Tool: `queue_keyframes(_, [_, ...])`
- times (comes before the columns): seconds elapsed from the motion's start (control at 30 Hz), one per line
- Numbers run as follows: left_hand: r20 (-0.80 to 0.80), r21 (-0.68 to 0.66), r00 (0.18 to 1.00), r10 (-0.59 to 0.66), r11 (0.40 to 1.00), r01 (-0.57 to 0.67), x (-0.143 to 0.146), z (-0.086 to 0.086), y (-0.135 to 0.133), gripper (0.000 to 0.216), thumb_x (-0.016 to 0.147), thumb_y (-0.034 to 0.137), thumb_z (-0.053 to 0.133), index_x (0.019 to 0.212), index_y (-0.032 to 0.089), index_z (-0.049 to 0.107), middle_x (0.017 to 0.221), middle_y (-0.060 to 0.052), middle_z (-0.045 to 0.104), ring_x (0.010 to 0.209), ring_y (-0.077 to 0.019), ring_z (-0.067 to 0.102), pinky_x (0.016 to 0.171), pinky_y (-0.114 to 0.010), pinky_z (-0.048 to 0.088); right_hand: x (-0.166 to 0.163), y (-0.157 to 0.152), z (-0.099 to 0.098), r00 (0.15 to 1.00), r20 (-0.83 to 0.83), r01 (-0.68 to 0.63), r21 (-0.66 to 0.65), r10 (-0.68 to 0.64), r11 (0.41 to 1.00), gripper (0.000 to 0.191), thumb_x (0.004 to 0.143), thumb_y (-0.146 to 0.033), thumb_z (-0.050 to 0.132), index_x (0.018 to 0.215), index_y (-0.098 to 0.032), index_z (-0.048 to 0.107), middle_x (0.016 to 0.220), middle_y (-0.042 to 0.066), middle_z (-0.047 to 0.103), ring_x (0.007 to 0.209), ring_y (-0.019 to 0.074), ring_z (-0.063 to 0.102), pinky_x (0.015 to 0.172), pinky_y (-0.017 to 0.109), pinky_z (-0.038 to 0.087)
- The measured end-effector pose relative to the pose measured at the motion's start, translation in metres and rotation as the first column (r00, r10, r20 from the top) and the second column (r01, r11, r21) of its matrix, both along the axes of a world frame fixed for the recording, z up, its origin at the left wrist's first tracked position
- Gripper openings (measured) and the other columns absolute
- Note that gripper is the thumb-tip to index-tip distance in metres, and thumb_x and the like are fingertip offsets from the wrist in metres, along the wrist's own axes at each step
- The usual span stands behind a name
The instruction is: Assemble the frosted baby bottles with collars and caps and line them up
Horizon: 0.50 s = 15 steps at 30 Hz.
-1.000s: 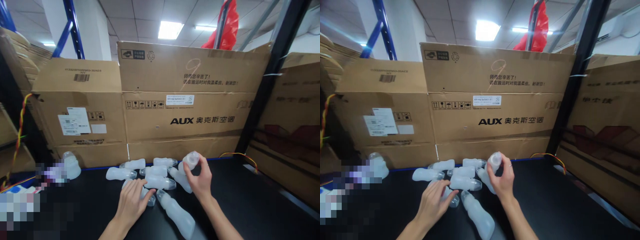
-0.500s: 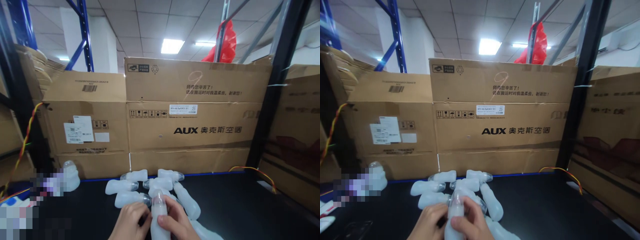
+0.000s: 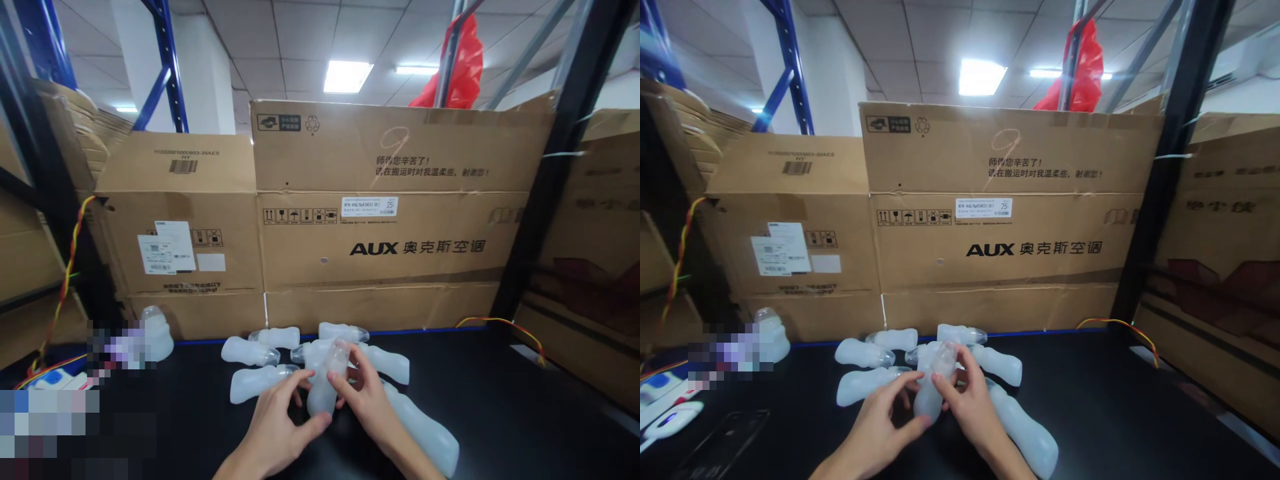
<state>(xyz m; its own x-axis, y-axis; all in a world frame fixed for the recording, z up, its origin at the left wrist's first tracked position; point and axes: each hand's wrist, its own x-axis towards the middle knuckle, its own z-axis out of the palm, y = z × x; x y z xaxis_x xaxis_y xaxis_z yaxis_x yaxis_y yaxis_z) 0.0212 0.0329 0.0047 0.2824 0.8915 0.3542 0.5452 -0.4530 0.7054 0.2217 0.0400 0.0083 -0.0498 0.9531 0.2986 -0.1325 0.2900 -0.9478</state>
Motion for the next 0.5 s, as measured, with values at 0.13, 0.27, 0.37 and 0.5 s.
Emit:
queue_keyframes(0.13, [-0.079,0.115,0.989,0.121,0.987,-0.112,0.004,-0.002,0.0,0.067,0.069,0.039,0.086,0.132,0.028,0.064,0.126,-0.009,0.071,0.114,-0.0336,0.069,0.097,-0.047,0.056,-0.005,-0.007,0.004,0.997,-0.044,-0.07,-0.024,0.069,0.997,0.052,0.081,-0.054,0.081,0.113,-0.026,0.051,0.101,0.002,0.063,0.076,0.0171,0.062,0.067,0.031,0.059])
queue_keyframes(0.27, [-0.164,0.251,0.979,0.121,0.965,-0.077,0.002,0.002,0.004,0.057,0.072,0.035,0.086,0.124,0.026,0.065,0.118,-0.009,0.073,0.109,-0.0326,0.07,0.092,-0.046,0.058,-0.007,-0.01,0.004,0.982,0.171,-0.074,-0.04,0.079,0.996,0.041,0.092,-0.062,0.064,0.096,-0.023,0.052,0.08,-0.002,0.059,0.069,0.0162,0.059,0.059,0.026,0.051])
queue_keyframes(0.37, [-0.255,0.401,0.959,0.124,0.916,-0.012,0.002,0.006,0.003,0.045,0.075,0.029,0.082,0.117,0.023,0.067,0.107,-0.008,0.076,0.097,-0.0316,0.073,0.087,-0.046,0.057,-0.008,-0.012,0.004,0.897,0.438,0.022,0.084,-0.057,0.996,0.042,0.097,-0.06,0.057,0.084,-0.02,0.055,0.066,-0.004,0.053,0.059,0.0132,0.049,0.055,0.025,0.038])
queue_keyframes(0.5, [-0.323,0.532,0.936,0.138,0.845,0.059,0.006,0.007,-0.006,0.038,0.081,0.019,0.073,0.118,0.021,0.066,0.102,-0.008,0.077,0.09,-0.0304,0.073,0.082,-0.042,0.055,-0.015,-0.022,0.004,0.834,0.539,0.042,0.155,-0.12,0.987,0.038,0.099,-0.055,0.057,0.081,-0.021,0.053,0.061,-0.005,0.053,0.056,0.0131,0.046,0.056,0.026,0.033])
